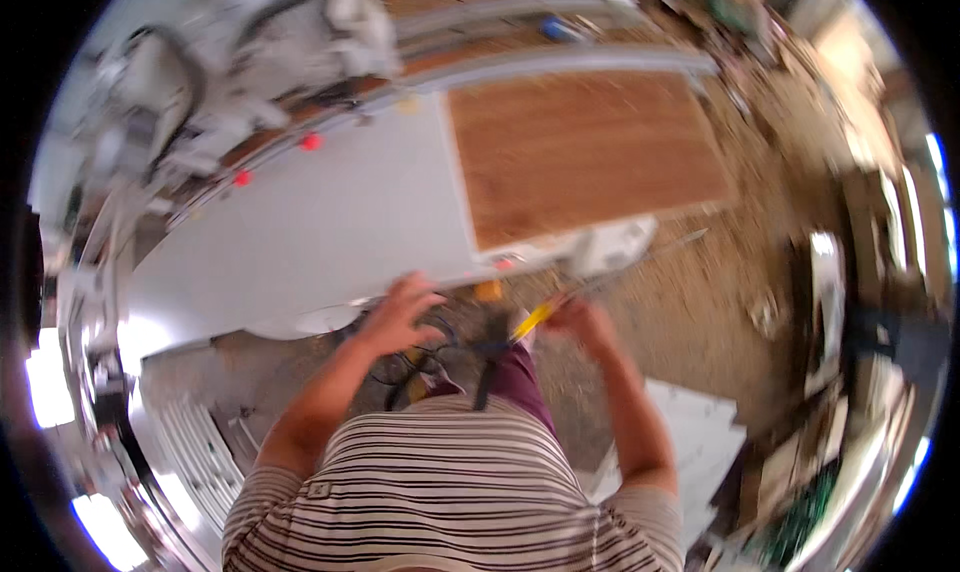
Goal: The person repeatedly picks up large white panels, places them on a cutting machine, and uses a yellow-handled tool to guide or cut along the edge. After each cut, the person removes the panel and stacks it with others. The process is repeated multiple times throughout the clip.
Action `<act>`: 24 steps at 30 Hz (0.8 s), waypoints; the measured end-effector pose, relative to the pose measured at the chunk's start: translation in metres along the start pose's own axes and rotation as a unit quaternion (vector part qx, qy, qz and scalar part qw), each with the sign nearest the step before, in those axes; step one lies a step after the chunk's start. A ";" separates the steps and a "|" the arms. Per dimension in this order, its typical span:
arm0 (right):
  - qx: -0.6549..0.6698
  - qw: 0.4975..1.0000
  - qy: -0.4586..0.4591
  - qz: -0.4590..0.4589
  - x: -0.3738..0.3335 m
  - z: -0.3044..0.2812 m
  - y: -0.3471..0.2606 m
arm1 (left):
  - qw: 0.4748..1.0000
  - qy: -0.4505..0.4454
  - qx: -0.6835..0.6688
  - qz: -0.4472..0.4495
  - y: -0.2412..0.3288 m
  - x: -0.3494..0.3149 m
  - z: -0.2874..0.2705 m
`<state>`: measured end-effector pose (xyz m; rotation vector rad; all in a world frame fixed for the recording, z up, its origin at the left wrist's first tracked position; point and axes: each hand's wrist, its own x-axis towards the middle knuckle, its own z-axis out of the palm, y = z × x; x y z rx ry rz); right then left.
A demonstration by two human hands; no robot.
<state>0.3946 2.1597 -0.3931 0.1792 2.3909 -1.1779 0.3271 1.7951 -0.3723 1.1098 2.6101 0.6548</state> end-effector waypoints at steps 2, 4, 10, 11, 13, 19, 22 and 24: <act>-0.020 0.963 0.249 0.106 -0.008 -0.089 0.096 | 0.992 0.102 -0.053 -0.057 -0.023 -0.007 0.011; -0.182 0.844 0.498 0.086 -0.024 -0.158 0.155 | 0.987 0.092 -0.021 -0.127 -0.027 -0.003 -0.005; -0.003 0.887 0.447 0.115 0.018 -0.135 0.239 | 0.983 0.056 0.008 -0.177 -0.016 0.025 -0.004; 0.087 0.916 0.337 0.200 0.036 -0.116 0.205 | 0.980 0.055 0.004 -0.194 -0.013 0.024 -0.003; 0.340 0.864 0.288 0.237 0.078 -0.047 0.244 | 0.978 0.048 -0.006 -0.203 -0.011 0.032 -0.007; 0.427 0.797 0.319 0.284 0.154 0.027 0.267 | 0.975 0.034 -0.015 -0.220 -0.016 0.034 -0.007; 0.422 0.784 0.335 0.308 0.167 0.024 0.271 | 0.972 0.046 -0.032 -0.226 -0.016 0.038 -0.006; 0.389 0.795 0.332 0.326 0.167 0.025 0.286 | 0.972 0.051 -0.045 -0.224 -0.020 0.039 -0.003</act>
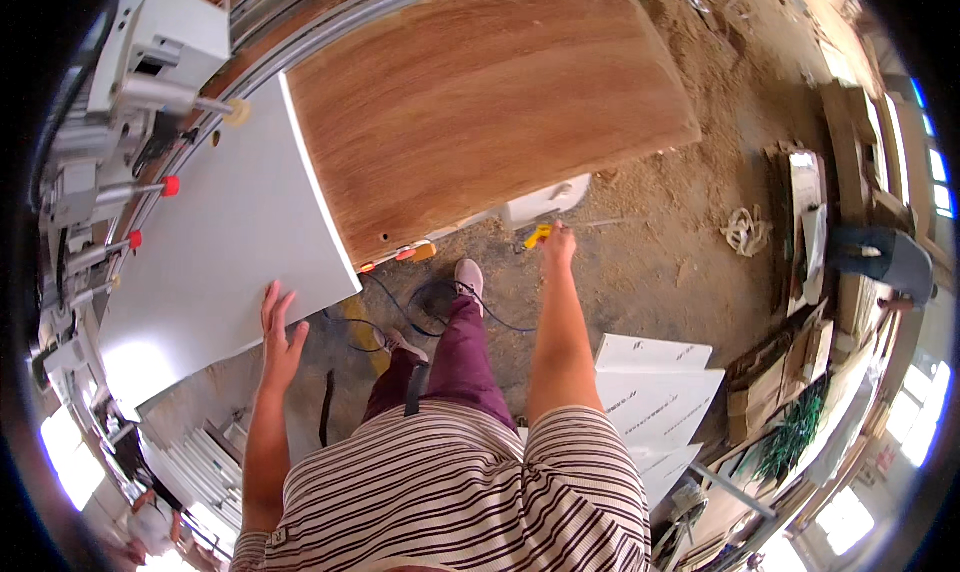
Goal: The person repeatedly picks up large white panels, places them on a cutting machine, and uses a yellow-handled tool to guide or cut along the edge. After each cut, the person removes the panel and stacks it with others. The process is repeated multiple times throughout the clip.
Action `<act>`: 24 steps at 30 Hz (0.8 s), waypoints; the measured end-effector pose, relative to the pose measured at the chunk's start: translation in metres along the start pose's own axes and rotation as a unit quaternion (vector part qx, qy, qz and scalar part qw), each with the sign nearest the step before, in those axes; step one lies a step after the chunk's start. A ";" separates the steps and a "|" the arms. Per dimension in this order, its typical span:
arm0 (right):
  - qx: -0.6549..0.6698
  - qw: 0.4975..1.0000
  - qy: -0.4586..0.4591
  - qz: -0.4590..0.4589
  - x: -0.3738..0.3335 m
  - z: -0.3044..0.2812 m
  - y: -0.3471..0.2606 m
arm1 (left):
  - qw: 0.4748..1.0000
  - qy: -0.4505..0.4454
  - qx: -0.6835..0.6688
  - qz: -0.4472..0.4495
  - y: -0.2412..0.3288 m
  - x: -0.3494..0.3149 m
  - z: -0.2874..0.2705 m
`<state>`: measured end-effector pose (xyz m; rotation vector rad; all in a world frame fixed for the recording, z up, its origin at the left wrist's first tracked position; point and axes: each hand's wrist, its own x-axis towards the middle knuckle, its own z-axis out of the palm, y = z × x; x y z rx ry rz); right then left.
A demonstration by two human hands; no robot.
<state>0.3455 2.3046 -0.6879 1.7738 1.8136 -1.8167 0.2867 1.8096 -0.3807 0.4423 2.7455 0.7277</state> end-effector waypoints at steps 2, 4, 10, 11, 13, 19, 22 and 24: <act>0.030 1.000 -0.001 0.004 0.014 0.002 0.006 | 1.000 0.010 0.001 0.000 0.001 0.002 -0.001; 0.123 0.992 -0.001 0.016 0.023 -0.002 0.010 | 1.000 0.018 -0.013 0.002 -0.004 0.001 -0.001; -0.316 0.917 -0.018 -0.244 0.004 -0.012 0.017 | 0.975 0.161 -0.076 -0.130 -0.041 -0.027 -0.014; -0.080 0.977 -0.098 -0.174 0.002 -0.020 0.029 | 0.966 0.198 -0.030 -0.163 -0.067 -0.036 -0.014; 0.101 0.986 -0.127 0.037 -0.007 -0.013 0.045 | 0.926 0.281 0.049 -0.247 -0.133 -0.062 -0.009; 0.072 0.888 -0.449 0.070 -0.287 0.065 -0.081 | 0.634 0.489 -0.161 -0.578 -0.238 -0.117 -0.015; 0.078 0.860 -0.503 0.036 -0.351 0.100 -0.105 | 0.485 0.494 -0.522 -0.498 -0.269 -0.126 -0.047; 0.056 0.861 -0.505 0.008 -0.343 0.118 -0.097 | 0.451 0.477 -0.641 -0.398 -0.302 -0.137 -0.047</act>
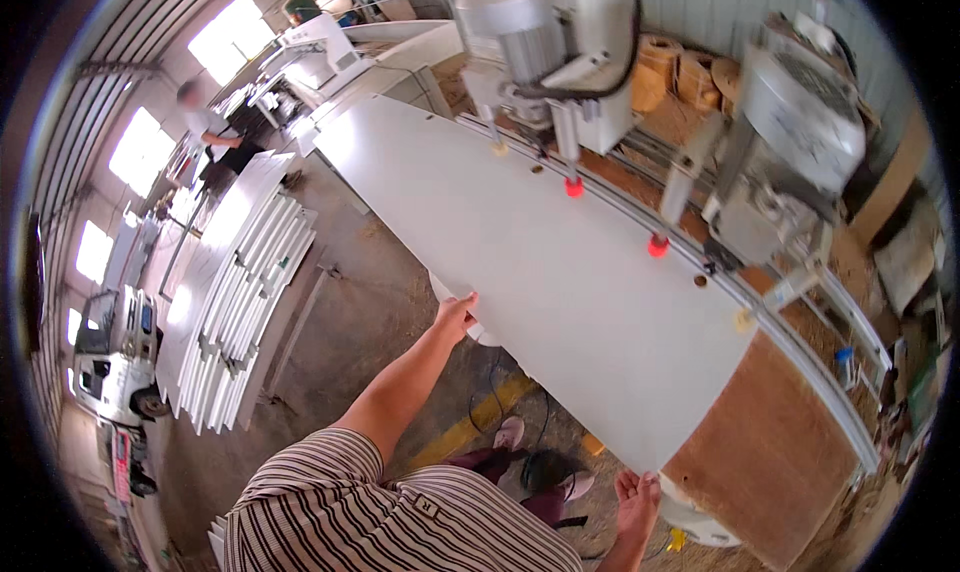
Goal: The person repeatedly picks up large white panels, places them on a cutting machine, and uses a yellow-handled tool to guide or cut along the edge. After each cut, the person removes the panel and stacks it with others. The process is repeated multiple times throughout the clip.
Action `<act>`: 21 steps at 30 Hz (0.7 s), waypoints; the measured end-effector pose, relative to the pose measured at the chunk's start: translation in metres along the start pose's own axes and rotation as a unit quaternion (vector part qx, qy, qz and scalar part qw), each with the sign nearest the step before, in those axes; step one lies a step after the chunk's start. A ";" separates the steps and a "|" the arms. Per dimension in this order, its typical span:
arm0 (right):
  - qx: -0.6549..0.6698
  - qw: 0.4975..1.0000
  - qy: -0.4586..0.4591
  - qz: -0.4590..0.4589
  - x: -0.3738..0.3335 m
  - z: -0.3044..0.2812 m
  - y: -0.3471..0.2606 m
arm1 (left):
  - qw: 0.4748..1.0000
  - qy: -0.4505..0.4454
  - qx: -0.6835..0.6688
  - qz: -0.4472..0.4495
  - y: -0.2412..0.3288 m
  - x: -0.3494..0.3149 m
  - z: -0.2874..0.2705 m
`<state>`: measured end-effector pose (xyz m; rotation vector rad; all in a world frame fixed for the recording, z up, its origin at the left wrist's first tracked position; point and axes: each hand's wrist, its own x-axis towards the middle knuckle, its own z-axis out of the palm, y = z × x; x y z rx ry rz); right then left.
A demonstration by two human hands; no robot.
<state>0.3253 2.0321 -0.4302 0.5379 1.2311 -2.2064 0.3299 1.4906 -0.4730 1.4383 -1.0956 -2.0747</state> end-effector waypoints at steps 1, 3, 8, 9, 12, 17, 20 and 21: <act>-0.004 0.999 0.034 -0.004 0.010 -0.002 0.005 | 1.000 0.008 -0.014 0.002 0.004 0.011 -0.003; -0.007 0.994 0.107 -0.011 0.020 0.008 0.012 | 0.999 0.027 -0.021 -0.004 0.013 0.034 -0.013; 0.051 0.987 0.149 -0.041 0.031 0.022 0.012 | 1.000 -0.005 -0.017 -0.016 0.018 0.039 -0.019; 0.042 0.989 0.135 -0.032 0.033 0.017 0.014 | 1.000 -0.011 -0.011 -0.017 0.019 0.036 -0.016; 0.009 0.994 0.103 -0.032 0.031 -0.002 0.013 | 0.999 0.012 -0.044 -0.023 0.014 0.032 -0.022; 0.328 0.925 -0.162 0.101 0.009 -0.100 -0.005 | 0.997 -0.022 -0.005 -0.079 -0.027 -0.050 0.003; 0.107 0.989 0.093 -0.031 -0.020 -0.137 -0.032 | 0.988 -0.109 -0.072 -0.081 -0.063 -0.134 0.017; 0.012 0.980 0.192 -0.058 -0.028 -0.140 -0.040 | 0.977 -0.186 -0.063 -0.082 -0.071 -0.165 0.021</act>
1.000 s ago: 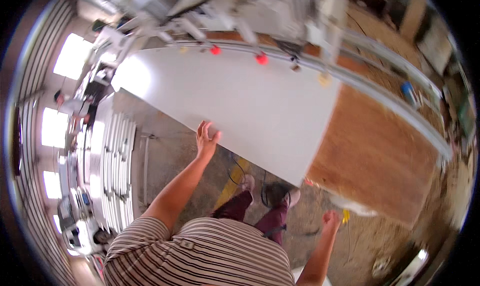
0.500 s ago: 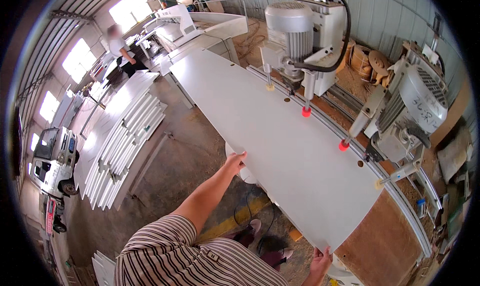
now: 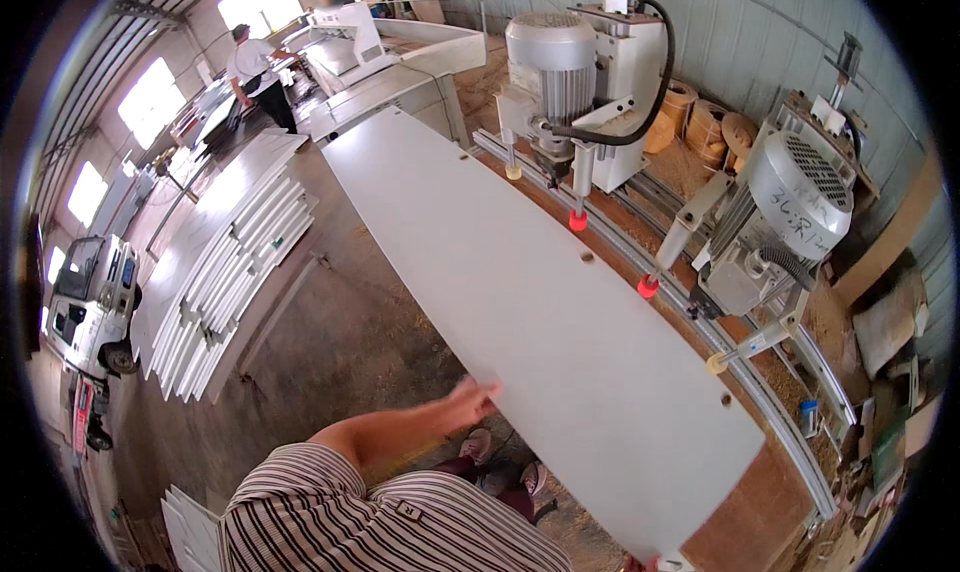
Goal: The person repeatedly picks up large white panels, places them on a cutting machine, and uses a yellow-handled tool to guide or cut along the edge. After each cut, the person removes the panel and stacks it with others. The process is repeated multiple times throughout the clip.
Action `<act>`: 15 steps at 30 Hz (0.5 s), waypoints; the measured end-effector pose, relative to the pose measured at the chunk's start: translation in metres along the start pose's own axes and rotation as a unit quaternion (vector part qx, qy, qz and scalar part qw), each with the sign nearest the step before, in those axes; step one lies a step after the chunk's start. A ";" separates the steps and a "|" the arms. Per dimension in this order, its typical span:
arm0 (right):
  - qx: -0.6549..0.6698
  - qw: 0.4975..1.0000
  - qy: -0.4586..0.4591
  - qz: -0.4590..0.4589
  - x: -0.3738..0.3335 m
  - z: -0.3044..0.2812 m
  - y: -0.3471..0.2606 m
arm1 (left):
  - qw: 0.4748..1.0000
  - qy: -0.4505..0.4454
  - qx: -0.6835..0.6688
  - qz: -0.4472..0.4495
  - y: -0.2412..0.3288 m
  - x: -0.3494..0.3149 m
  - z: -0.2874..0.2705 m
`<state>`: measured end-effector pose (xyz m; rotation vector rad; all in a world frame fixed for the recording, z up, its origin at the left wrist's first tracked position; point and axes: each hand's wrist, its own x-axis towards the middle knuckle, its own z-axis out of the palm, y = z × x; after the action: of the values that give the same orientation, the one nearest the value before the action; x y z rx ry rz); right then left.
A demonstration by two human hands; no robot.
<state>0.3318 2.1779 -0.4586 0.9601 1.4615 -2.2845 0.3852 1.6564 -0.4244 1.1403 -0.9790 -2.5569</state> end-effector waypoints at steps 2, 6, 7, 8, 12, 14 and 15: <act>-0.103 0.991 0.074 -0.037 -0.002 -0.004 -0.013 | 0.999 -0.020 -0.020 -0.040 -0.064 -0.026 0.005; -0.262 0.955 0.118 -0.075 0.009 -0.002 -0.026 | 0.969 -0.008 0.073 -0.236 -0.123 -0.049 -0.006; -0.308 0.938 0.130 -0.089 0.011 -0.002 -0.029 | 0.966 0.039 -0.012 -0.255 -0.117 -0.057 0.003; -0.360 0.917 0.139 -0.104 0.016 -0.002 -0.033 | 0.974 0.067 -0.067 -0.207 -0.088 -0.061 -0.006; -0.573 0.773 0.178 -0.207 0.033 0.000 -0.049 | 0.977 0.049 -0.208 -0.016 0.010 -0.029 -0.080; -0.630 0.702 0.164 -0.289 0.046 0.011 -0.059 | 0.971 0.081 -0.216 0.068 0.022 0.007 -0.132; -0.647 0.669 0.148 -0.335 0.054 0.013 -0.063 | 0.969 0.105 -0.207 0.083 0.013 0.011 -0.141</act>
<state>0.2519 2.2021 -0.4459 0.2689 3.1391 -0.6298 0.4771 1.5722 -0.4920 1.1216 -0.4416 -2.2974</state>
